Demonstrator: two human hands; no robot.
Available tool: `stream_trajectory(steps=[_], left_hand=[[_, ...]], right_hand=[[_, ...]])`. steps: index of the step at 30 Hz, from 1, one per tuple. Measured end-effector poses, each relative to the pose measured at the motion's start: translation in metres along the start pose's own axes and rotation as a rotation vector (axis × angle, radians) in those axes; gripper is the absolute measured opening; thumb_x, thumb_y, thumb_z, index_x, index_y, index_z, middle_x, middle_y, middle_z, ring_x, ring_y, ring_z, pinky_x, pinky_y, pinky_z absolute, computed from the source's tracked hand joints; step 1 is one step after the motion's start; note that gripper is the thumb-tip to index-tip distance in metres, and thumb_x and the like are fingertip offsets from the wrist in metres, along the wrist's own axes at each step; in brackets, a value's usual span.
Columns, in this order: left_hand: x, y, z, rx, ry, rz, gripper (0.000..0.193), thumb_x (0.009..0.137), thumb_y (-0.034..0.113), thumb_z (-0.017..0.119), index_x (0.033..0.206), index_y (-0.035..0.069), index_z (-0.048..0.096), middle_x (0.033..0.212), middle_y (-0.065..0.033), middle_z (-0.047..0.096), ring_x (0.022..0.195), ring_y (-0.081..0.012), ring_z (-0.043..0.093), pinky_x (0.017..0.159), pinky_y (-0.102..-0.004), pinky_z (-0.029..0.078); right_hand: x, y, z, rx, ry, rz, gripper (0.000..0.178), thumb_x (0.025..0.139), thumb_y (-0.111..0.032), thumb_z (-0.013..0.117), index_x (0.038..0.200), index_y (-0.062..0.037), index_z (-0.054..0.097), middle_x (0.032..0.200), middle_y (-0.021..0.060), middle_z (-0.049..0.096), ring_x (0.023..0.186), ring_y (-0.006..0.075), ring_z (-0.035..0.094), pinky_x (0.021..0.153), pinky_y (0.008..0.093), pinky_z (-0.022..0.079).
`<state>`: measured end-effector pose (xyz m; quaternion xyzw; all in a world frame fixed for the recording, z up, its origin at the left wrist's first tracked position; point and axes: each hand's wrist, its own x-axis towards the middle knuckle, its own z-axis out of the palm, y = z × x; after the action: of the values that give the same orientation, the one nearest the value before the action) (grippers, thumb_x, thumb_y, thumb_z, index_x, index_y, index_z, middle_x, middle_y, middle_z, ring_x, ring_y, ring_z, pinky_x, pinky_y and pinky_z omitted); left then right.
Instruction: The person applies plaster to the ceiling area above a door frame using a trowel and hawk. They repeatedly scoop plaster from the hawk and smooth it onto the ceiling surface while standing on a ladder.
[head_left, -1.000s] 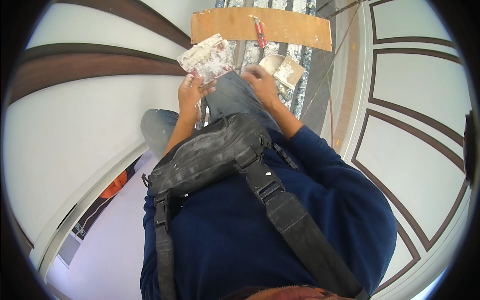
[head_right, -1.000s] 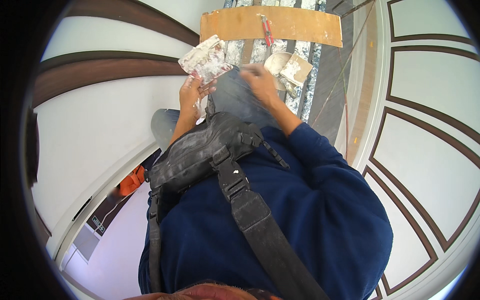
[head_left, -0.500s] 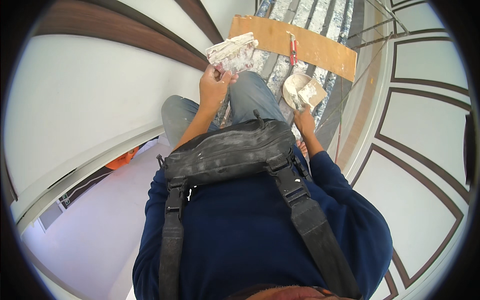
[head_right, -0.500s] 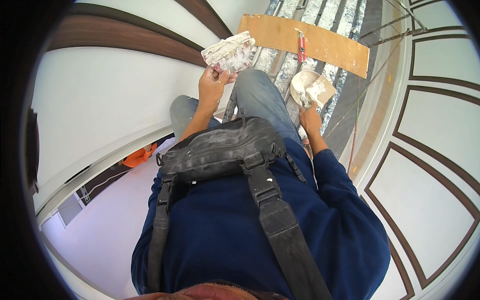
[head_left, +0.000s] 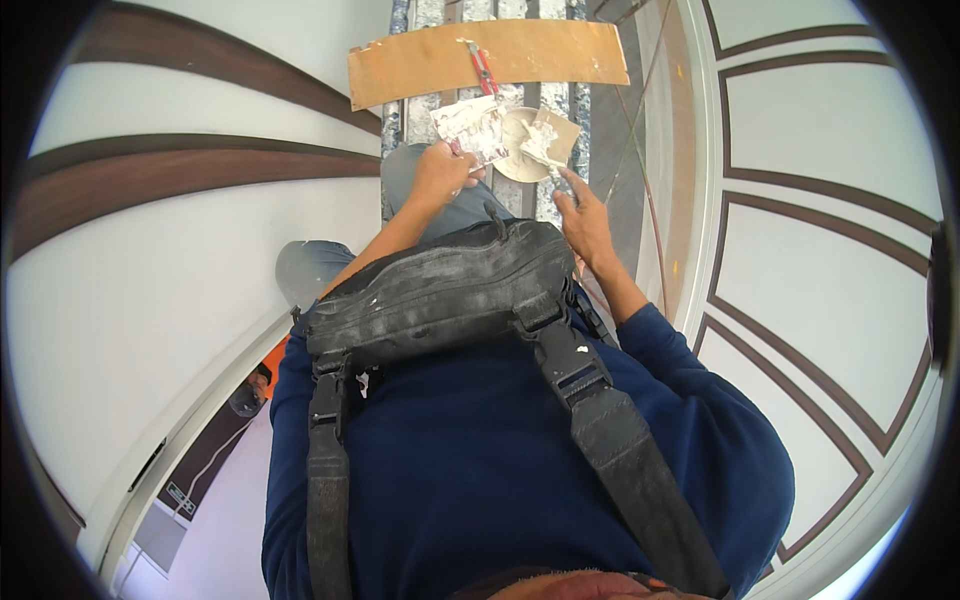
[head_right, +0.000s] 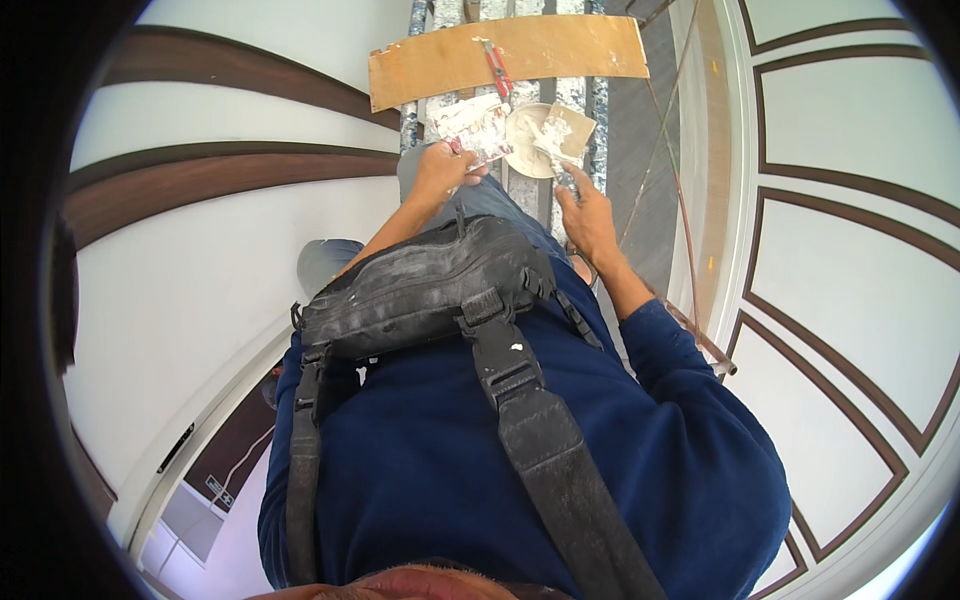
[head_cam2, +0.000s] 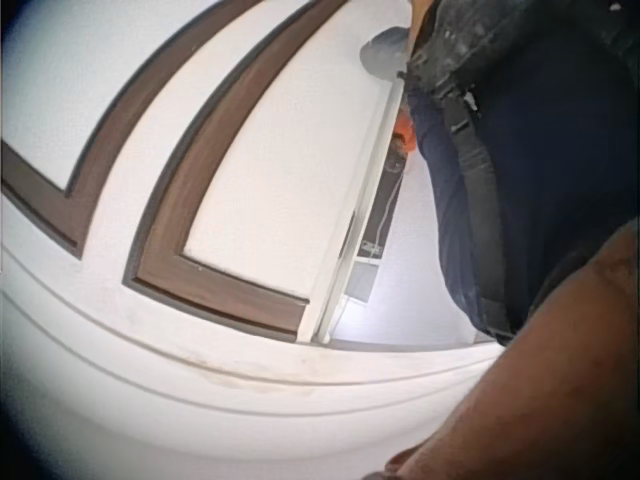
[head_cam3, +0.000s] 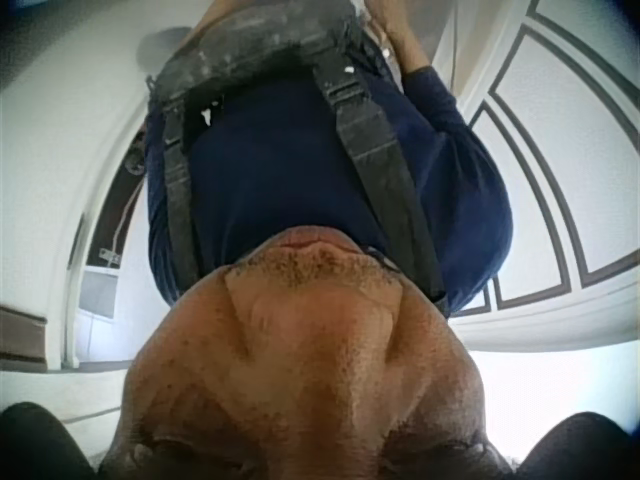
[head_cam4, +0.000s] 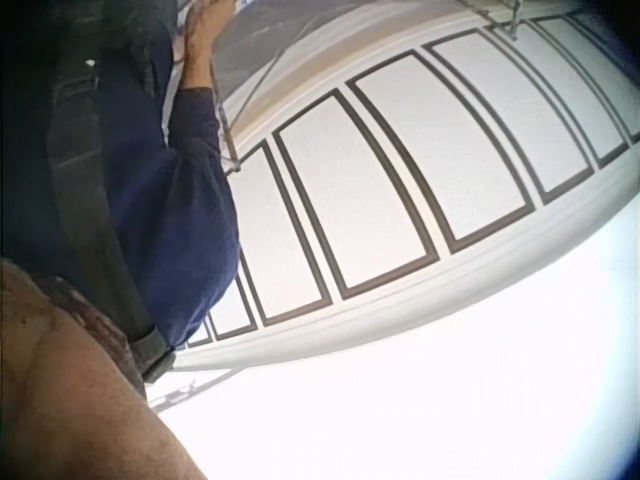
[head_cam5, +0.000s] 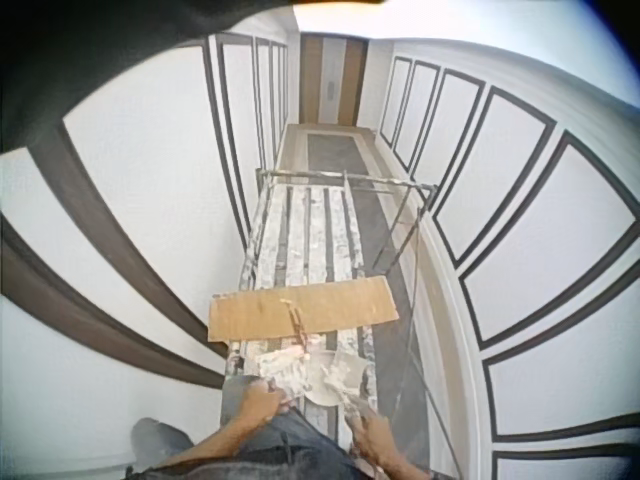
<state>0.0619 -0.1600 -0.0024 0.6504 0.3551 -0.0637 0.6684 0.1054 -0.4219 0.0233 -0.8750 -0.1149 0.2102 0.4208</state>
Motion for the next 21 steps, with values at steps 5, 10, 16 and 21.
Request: stream_trajectory(steps=[5,10,16,21], left_hand=[[-0.002,-0.007,0.013,0.454,0.079,0.092,0.03,0.089,0.015,0.068,0.109,-0.007,0.069,0.102,-0.0263,0.074,0.09,-0.0369,0.075,0.081,-0.0444,0.058],[-0.015,0.0,0.002,0.638,0.183,0.469,0.028,0.091,0.016,0.07,0.114,0.001,0.073,0.112,-0.0239,0.072,0.103,-0.0418,0.069,0.09,-0.0471,0.053],[-0.016,0.015,-0.015,0.621,0.269,0.661,0.029,0.094,0.019,0.068,0.116,0.001,0.072,0.11,-0.0204,0.074,0.104,-0.0386,0.069,0.09,-0.0439,0.053],[-0.015,0.021,-0.025,0.824,0.254,0.845,0.025,0.091,0.009,0.068,0.114,0.008,0.075,0.109,-0.0145,0.075,0.111,-0.0306,0.068,0.096,-0.042,0.048]], right_hand=[[-0.003,0.021,0.008,0.589,-0.076,0.378,0.042,0.099,-0.026,0.058,0.134,-0.0028,0.06,0.095,0.0191,0.07,0.066,0.0232,0.062,0.058,0.0356,0.051],[0.016,0.027,-0.024,1.282,-0.322,0.833,0.028,0.099,-0.026,0.055,0.108,0.0007,0.056,0.077,0.0095,0.06,0.045,0.0066,0.043,0.032,0.0218,0.029],[0.03,0.023,-0.047,1.366,-0.56,0.734,0.026,0.099,-0.025,0.056,0.106,-0.0006,0.053,0.076,0.0106,0.061,0.044,0.0069,0.045,0.03,0.0194,0.029],[0.031,0.007,-0.037,1.408,-0.486,0.698,0.028,0.098,-0.026,0.057,0.109,-0.0005,0.054,0.074,0.0098,0.06,0.044,0.0068,0.045,0.03,0.019,0.029]])
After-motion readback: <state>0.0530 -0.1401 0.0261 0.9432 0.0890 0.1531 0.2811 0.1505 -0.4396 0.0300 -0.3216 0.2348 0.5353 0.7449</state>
